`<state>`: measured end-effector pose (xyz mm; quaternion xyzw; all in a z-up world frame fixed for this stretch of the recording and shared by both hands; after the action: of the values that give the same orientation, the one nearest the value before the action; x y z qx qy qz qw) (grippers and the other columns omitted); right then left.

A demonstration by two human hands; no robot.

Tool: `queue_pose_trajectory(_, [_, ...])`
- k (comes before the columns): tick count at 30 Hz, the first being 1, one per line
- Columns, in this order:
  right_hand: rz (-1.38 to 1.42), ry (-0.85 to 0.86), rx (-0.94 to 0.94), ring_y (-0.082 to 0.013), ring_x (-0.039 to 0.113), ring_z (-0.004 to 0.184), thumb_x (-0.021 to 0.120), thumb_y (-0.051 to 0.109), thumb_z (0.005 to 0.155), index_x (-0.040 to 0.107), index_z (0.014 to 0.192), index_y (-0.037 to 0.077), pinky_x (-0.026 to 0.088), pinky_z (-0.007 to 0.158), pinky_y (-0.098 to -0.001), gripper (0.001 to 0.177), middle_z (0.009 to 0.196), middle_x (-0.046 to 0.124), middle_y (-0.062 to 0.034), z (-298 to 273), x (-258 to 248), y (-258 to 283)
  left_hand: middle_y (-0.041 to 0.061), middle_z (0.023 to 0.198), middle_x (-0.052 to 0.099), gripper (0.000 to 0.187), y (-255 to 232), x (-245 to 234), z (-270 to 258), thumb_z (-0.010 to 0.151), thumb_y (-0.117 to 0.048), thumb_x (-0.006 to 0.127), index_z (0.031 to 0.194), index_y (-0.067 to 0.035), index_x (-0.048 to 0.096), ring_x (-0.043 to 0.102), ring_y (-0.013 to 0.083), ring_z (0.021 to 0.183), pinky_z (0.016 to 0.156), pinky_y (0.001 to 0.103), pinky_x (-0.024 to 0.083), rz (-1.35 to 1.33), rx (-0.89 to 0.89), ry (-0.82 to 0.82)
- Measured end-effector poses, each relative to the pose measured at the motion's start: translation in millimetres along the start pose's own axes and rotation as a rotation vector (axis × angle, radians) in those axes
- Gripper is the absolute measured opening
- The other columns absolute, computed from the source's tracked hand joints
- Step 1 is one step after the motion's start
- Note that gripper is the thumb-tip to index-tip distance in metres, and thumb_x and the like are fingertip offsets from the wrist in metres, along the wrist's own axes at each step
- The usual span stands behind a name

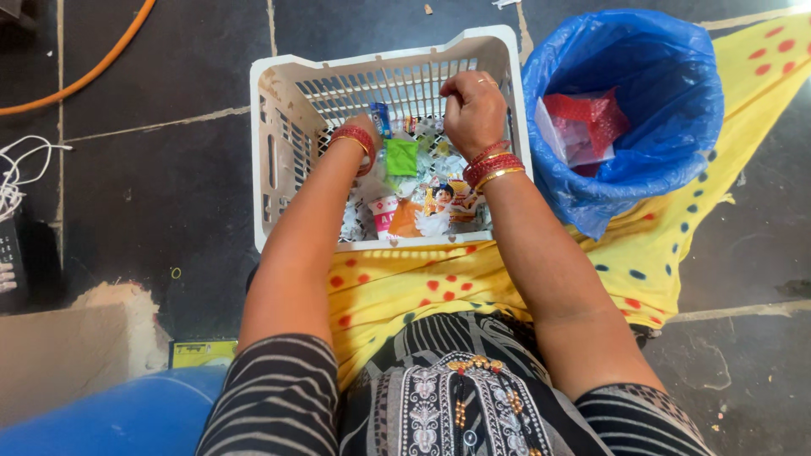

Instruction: The person sits on the floor and sorts plastic waste from a white basket into a blue bag. They pick up various plastic items, including bubble wrap and small packets, and place them into the bag.

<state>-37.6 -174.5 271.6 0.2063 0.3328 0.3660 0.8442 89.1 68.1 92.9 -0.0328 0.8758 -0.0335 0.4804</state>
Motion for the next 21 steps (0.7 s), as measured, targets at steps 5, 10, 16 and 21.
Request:
queue_pose_trajectory(5, [0.011,0.031,-0.023,-0.0328,0.067,0.086,0.065,-0.004,0.081,0.07,0.083,0.007,0.054,0.079,-0.0438,0.013,0.085,0.07,-0.0112,-1.2,6.0,5.7,0.022,0.134,0.061,0.073,36.8,56.8,18.6,0.091,-0.062,0.069,0.134,-0.004,0.064,0.06,0.0357,0.122,0.102,0.047,0.048,0.135,-0.01,0.307])
queue_pose_trajectory(10, [0.016,0.045,-0.021,-0.0328,0.068,0.087,0.065,-0.005,0.082,0.07,0.083,0.007,0.054,0.079,-0.0436,0.013,0.085,0.07,-0.011,-0.5,6.7,9.4,0.023,0.115,0.072,0.05,-9.9,64.8,22.3,0.087,-0.036,0.079,0.119,0.001,0.071,0.071,0.0305,0.105,0.089,0.038,0.058,-0.051,0.138,0.106])
queue_pose_trajectory(16, [0.002,0.048,0.028,-0.0318,0.069,0.086,0.062,-0.006,0.08,0.069,0.082,0.007,0.055,0.079,-0.0431,0.015,0.085,0.07,-0.0111,-0.1,3.2,6.3,0.014,0.088,0.077,0.032,-64.9,-4.8,-22.5,0.079,-0.016,0.084,0.104,0.0,0.072,0.073,0.0202,0.069,0.061,0.035,0.061,-0.782,0.14,0.048])
queue_pose_trajectory(21, [-0.005,0.042,0.003,-0.0333,0.068,0.086,0.063,-0.007,0.081,0.068,0.084,0.005,0.054,0.078,-0.0435,0.013,0.086,0.069,-0.0121,-1.2,4.4,2.4,0.017,0.096,0.079,0.054,-62.2,-39.9,-42.8,0.074,-0.018,0.085,0.12,-0.008,0.059,0.077,0.0215,0.074,0.063,0.037,0.065,-1.003,0.165,-0.033])
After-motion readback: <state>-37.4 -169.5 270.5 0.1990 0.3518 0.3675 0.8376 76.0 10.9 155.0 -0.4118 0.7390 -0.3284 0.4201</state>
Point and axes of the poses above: each hand's wrist, its own z-axis towards the middle knuckle, its own x-axis out of the palm, y = z × x, the point moved 4 cm from there along z, towards the middle knuckle
